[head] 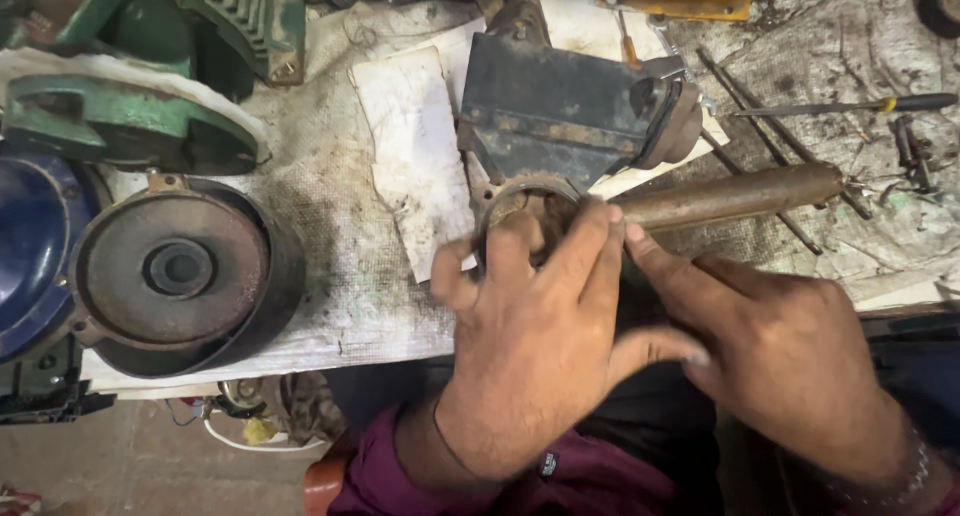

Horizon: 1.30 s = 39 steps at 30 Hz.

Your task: The person fits a motor armature into a pump housing on the workbench, taps it with a hammer, and uses a wrench on the assembly. They then hold the housing steady and scrape the inside of its circular bore with a small blade, working around the rusted surface.

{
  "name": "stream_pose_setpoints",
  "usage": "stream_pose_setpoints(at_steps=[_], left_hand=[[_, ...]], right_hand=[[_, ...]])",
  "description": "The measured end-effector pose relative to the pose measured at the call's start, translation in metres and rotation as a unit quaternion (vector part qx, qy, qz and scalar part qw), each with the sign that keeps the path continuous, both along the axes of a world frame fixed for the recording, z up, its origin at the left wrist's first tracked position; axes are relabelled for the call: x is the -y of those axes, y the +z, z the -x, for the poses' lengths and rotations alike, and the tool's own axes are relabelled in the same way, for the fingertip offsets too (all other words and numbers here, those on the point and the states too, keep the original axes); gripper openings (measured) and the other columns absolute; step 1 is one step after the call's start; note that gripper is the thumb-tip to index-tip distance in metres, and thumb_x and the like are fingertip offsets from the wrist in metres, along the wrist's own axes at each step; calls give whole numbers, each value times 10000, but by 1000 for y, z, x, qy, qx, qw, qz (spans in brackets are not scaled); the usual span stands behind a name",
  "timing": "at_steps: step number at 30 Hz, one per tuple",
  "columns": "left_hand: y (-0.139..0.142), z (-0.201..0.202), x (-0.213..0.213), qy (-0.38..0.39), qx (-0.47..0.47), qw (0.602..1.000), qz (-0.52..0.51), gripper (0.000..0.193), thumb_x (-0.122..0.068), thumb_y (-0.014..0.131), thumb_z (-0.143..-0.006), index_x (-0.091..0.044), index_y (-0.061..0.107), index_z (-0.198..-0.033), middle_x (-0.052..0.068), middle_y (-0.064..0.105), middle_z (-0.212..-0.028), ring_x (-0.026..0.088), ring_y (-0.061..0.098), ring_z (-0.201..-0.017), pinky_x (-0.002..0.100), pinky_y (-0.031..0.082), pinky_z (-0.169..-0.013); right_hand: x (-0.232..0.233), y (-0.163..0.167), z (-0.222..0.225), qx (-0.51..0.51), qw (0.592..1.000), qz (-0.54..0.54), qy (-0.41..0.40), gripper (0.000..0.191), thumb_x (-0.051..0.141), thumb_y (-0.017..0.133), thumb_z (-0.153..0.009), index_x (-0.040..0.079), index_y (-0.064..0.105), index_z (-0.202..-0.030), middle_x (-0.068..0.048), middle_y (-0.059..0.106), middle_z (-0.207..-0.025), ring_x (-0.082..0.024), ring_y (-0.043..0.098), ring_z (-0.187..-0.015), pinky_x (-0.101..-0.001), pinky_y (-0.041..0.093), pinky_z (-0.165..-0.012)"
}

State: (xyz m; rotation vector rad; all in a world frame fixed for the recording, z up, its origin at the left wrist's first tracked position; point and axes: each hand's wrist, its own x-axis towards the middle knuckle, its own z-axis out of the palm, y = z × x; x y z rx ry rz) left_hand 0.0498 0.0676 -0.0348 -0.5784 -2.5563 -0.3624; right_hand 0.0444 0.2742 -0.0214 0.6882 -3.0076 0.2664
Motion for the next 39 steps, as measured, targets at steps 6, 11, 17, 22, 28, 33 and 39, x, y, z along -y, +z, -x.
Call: stream_pose_setpoints(at_steps=[6,11,17,22,28,33,39], left_hand=[[12,1,-1,3,4,1000,-7,930,-857,553,-817,-68,759,-1266,-62,628,-1345,256,468,-1207,579,248,-1057],[10,1,-1,-28,15,999,-29,932,-840,544,-802,-60,749,-1269,-6,638,-1385,261,473,-1189,569,249,-1016],[6,4,-2,-29,29,999,-34,955,-846,516,-800,-34,736,-1252,11,649,-1374,265,487,-1177,595,249,-1008],[11,6,-1,-36,43,998,-33,964,-852,480,-845,-22,731,-1265,-1,654,-1361,254,485,-1163,603,246,-1036],[3,4,-3,-53,33,997,-34,980,-844,488,-814,-4,731,-1257,49,651,-1351,272,478,-1140,613,242,-1013],[3,3,-2,-53,6,998,-35,949,-828,483,-840,-18,727,-1269,64,664,-1376,259,495,-1179,578,251,-1046],[9,3,-1,-58,19,997,-45,983,-844,462,-862,5,719,-1287,55,673,-1359,247,502,-1161,577,241,-1065]], right_hand=[[2,2,-3,-6,1000,0,-12,841,368,807,-635,216,618,-1441,-35,751,-907,-267,713,-656,-416,563,-570],[-2,-6,-4,-9,1000,21,1,883,462,794,-645,200,584,-1461,-63,750,-920,-300,720,-688,-441,562,-575],[-2,-5,1,-7,1000,-10,-9,923,521,759,-685,256,534,-1540,-76,748,-977,-312,728,-718,-422,579,-610],[0,-4,3,24,998,-21,-49,880,439,791,-669,296,511,-1491,-59,742,-891,-316,726,-694,-438,583,-631],[-10,-14,-2,33,998,39,-42,922,431,820,-629,278,554,-1499,-68,756,-873,-334,725,-663,-458,578,-587],[-9,-11,-1,13,1000,22,-3,945,460,818,-652,230,526,-1520,-44,748,-880,-308,727,-678,-443,580,-613],[-6,-5,-1,30,999,7,-24,931,437,824,-623,252,545,-1493,-36,756,-858,-284,725,-666,-430,573,-604]])
